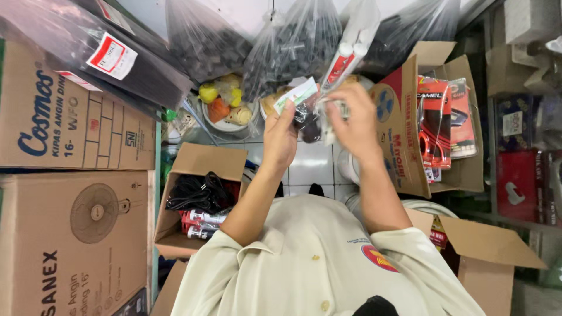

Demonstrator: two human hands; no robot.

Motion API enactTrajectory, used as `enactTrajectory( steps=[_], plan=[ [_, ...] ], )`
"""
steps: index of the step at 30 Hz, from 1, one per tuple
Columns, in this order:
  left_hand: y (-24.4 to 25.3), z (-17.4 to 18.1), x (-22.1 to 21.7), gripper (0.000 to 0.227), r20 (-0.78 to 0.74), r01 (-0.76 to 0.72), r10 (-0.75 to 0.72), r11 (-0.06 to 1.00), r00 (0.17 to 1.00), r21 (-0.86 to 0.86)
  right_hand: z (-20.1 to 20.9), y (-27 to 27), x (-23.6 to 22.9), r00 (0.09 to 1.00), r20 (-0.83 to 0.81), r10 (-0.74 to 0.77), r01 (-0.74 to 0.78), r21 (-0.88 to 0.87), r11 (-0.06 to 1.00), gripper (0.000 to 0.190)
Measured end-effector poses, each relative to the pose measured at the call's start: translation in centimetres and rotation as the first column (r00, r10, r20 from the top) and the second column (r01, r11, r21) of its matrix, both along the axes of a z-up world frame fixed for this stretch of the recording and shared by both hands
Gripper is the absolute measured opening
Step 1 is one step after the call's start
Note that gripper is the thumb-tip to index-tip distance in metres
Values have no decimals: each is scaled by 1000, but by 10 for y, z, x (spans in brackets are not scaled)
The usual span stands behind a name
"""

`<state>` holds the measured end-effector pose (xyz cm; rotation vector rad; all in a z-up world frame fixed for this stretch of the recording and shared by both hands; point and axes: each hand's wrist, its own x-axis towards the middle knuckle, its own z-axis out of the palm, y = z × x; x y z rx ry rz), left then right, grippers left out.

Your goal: The person wipes a black power cord and its plug with a white cloth.

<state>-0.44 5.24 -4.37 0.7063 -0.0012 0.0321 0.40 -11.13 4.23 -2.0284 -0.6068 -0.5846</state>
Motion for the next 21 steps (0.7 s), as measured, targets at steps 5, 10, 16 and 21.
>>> enactTrajectory(
  steps=[5, 10, 16, 21],
  plan=[
    [-4, -4, 0, 41, 7, -3, 3, 1000, 1000, 4, 8, -6, -14, 977, 95, -191, 176, 147, 973, 13],
    [-12, 6, 10, 43, -2, -1, 1, 1000, 1000, 6, -7, 10, -16, 984, 131, 124, -94, -214, 972, 18],
    [25, 39, 6, 45, 165, -5, -2, 999, 986, 40, -30, -39, -2, 984, -160, -81, 111, 189, 976, 15],
    [14, 48, 0, 45, 106, 94, -87, 994, 991, -58, -55, -49, -2, 873, -301, 384, -262, 377, 889, 62]
  ],
)
